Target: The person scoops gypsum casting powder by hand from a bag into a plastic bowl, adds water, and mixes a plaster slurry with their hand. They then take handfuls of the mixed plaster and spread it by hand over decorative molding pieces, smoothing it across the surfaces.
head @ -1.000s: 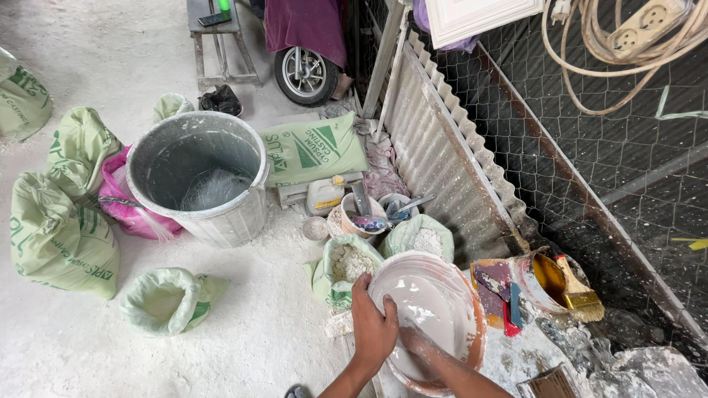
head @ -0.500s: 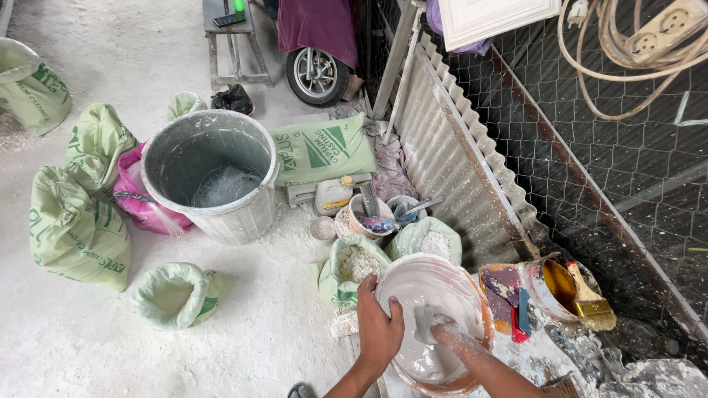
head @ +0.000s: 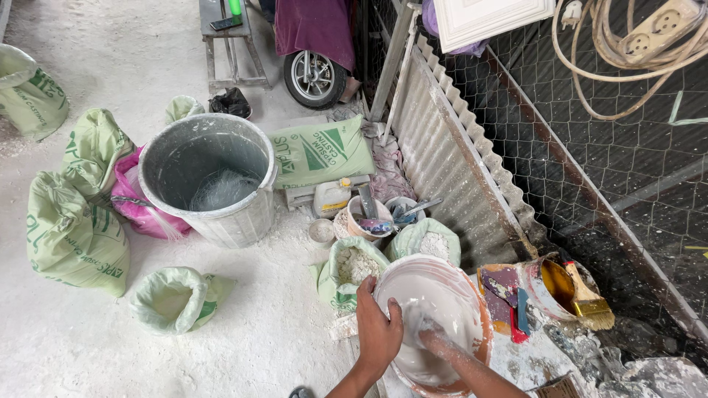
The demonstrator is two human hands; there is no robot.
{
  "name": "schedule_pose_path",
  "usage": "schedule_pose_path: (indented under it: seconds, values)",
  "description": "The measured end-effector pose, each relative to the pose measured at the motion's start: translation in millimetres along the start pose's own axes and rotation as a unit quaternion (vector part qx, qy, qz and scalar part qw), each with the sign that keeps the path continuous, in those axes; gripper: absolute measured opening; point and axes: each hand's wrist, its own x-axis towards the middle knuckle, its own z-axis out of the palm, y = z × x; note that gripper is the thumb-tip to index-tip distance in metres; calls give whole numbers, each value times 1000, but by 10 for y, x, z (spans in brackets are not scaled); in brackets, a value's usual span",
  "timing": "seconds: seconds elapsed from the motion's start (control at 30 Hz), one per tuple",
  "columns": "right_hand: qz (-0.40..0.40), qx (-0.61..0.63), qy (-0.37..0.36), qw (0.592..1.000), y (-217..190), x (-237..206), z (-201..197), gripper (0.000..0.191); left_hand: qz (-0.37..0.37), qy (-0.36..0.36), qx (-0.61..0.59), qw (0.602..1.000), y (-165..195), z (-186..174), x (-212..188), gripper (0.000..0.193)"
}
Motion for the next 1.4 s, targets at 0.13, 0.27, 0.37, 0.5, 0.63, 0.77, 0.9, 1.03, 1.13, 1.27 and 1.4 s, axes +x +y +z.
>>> schedule_pose_path:
  seconds: [0.13, 0.27, 0.37, 0.5, 0.63, 0.77, 0.9, 1.03, 1.13, 1.27, 1.4]
  values:
    - [5, 6, 24, 1000, -156, 76, -143, 44, -12, -10, -2, 1000, 10, 1, 0, 59]
    - [-5, 17, 34, 999, -297, 110, -101, 45, -8, -9, 3, 1000, 0, 14, 1, 59]
    - [-13, 21, 27, 999, -287, 99, 20, 45, -8, -6, 0, 1000, -17, 11, 5, 59]
    - [-46, 20, 22, 998, -159, 32, 188, 46, 1, 1, 2, 1000, -37, -11, 15, 59]
    - [-76, -97, -11, 992, -29, -1, 185, 45, -5, -1, -2, 1000, -36, -23, 10, 59]
    - [-42, -74, -19, 996, 26, 28, 37, 45, -2, -4, -10, 1000, -28, -32, -3, 59]
    - [-29, -65, -18, 997, 100, 40, -42, 44, 2, -7, -6, 1000, -15, -40, 0, 59]
    - [-33, -54, -31, 998, 175, 56, 26, 44, -10, -15, -7, 1000, 2, -38, 3, 60]
    - [-30, -33, -43, 998, 217, 80, 98, 44, -11, -15, -6, 1000, 6, -29, 1, 59]
    - [-26, -10, -46, 999, 228, 98, 152, 44, -15, -16, 3, 1000, -3, -19, 0, 59]
    - [-22, 0, -45, 999, 180, 108, 113, 44, -2, -12, 2, 1000, -11, -6, -5, 60]
